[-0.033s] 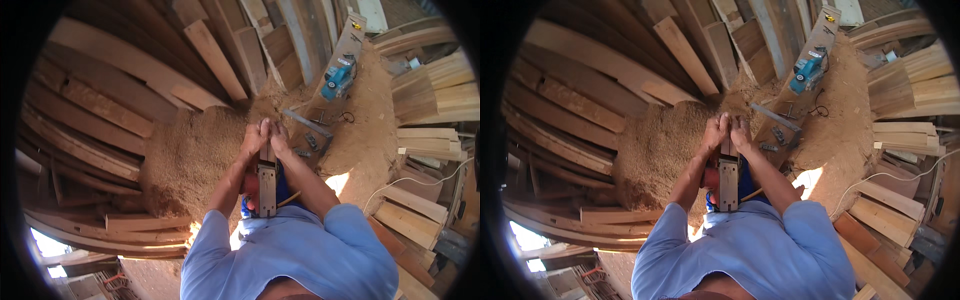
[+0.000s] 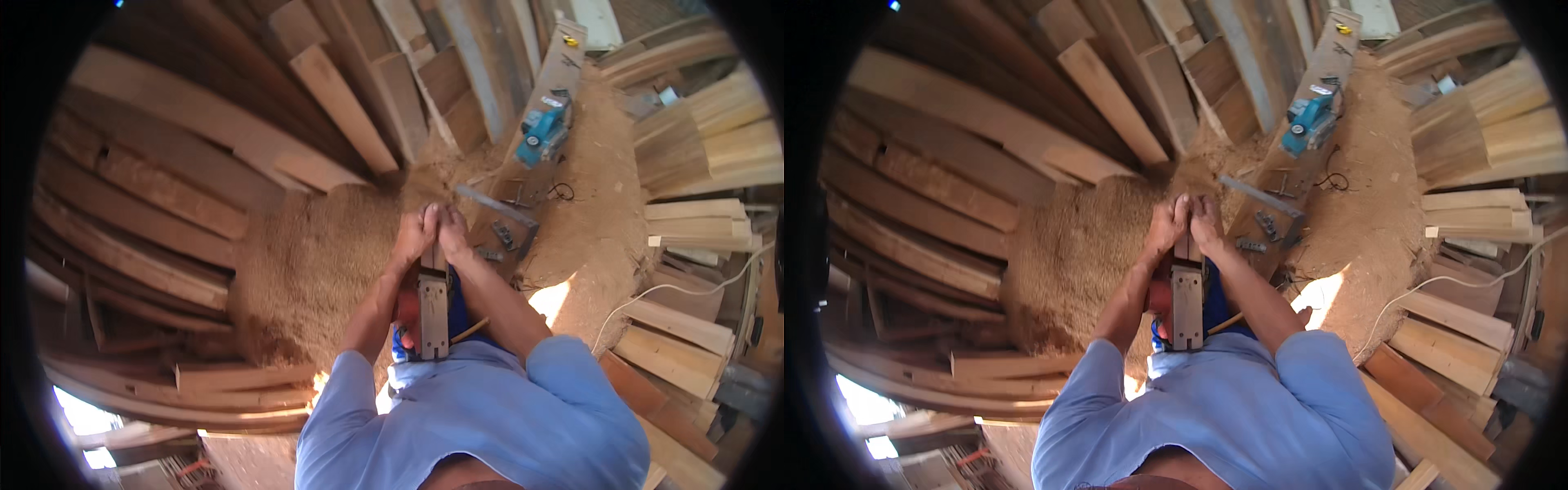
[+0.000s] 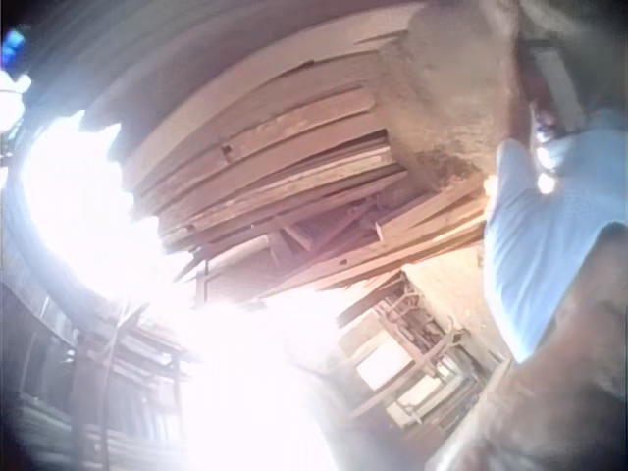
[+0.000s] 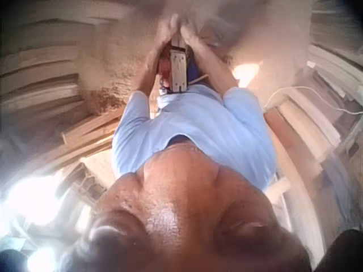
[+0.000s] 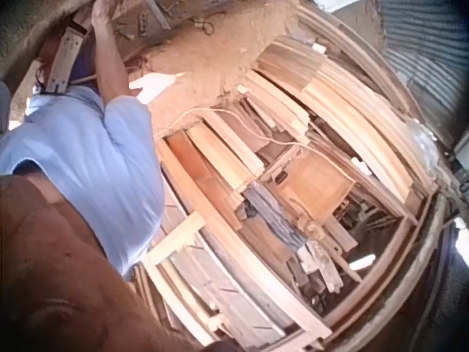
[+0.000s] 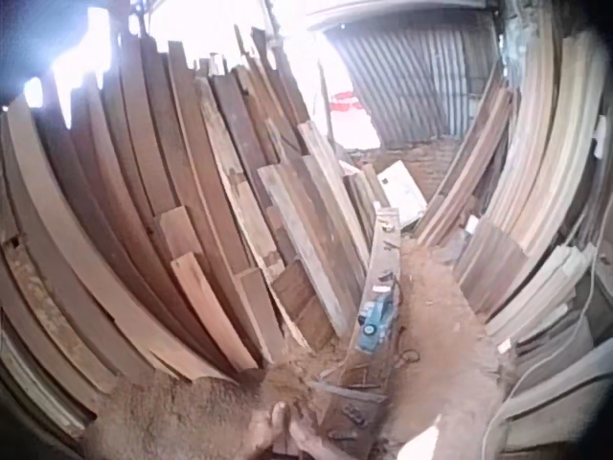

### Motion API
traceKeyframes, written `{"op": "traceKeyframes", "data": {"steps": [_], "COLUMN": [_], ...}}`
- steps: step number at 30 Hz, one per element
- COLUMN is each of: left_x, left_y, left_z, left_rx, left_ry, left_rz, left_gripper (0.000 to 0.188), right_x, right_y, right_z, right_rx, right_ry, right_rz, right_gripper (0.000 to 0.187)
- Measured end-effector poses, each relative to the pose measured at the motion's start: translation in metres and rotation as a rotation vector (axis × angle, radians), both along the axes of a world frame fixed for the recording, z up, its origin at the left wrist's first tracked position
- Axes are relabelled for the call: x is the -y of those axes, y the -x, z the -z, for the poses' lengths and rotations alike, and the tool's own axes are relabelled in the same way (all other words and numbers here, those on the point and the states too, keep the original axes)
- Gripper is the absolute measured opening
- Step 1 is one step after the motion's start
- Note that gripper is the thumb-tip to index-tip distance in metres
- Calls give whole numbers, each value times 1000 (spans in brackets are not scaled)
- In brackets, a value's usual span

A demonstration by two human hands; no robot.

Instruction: The person sits on the floor and uses a screwdriver to adjust the blades and components of an electric planer.

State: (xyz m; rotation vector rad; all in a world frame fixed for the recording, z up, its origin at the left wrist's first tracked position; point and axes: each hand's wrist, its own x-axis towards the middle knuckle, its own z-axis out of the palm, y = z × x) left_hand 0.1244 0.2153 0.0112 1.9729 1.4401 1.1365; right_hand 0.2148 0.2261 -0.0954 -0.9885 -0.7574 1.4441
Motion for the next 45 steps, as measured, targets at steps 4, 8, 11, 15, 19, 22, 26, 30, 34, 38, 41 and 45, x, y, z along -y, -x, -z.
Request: {"op": "traceKeyframes", "data": {"steps": [4,8,11,15,19,22,26,30,34,38,41,45], "left_x": [0,-3,-3,8,12,22,24,26,30,28,29,30], "left_y": [2,-18,-40,-7,-7,-21,-21,-15,-11,-9,-10,-6], "left_z": [-9,-16,-9,-6,-20,-44,-47,-41,-35,-33,-33,-37], "left_rx": [115,-6,25,67,139,171,2,-23,5,28,35,-26], "left_ry": [137,172,225,186,118,62,-130,-98,-177,-233,-264,-326], "left_rz": [51,200,256,227,199,269,350,436,476,463,440,370], "left_gripper": [35,33,29,28,27,25,20,18,10,12,17,26], "right_x": [10,13,15,40,53,63,67,74,83,75,72,71], "right_y": [-2,-22,-47,-35,-27,-18,-9,-9,-12,-19,-25,-23], "right_z": [-27,-29,-22,-50,-106,-113,-104,-86,-89,-80,-81,-95], "right_rx": [-211,-347,-366,-383,-577,-890,-1002,-960,-968,-1001,-1031,-978], "right_ry": [69,1,3,62,191,113,37,48,106,16,-12,13], "right_rz": [45,52,143,294,365,80,-59,-11,43,-16,-65,-41], "right_gripper": [26,27,27,26,29,33,28,23,20,20,21,27]}}
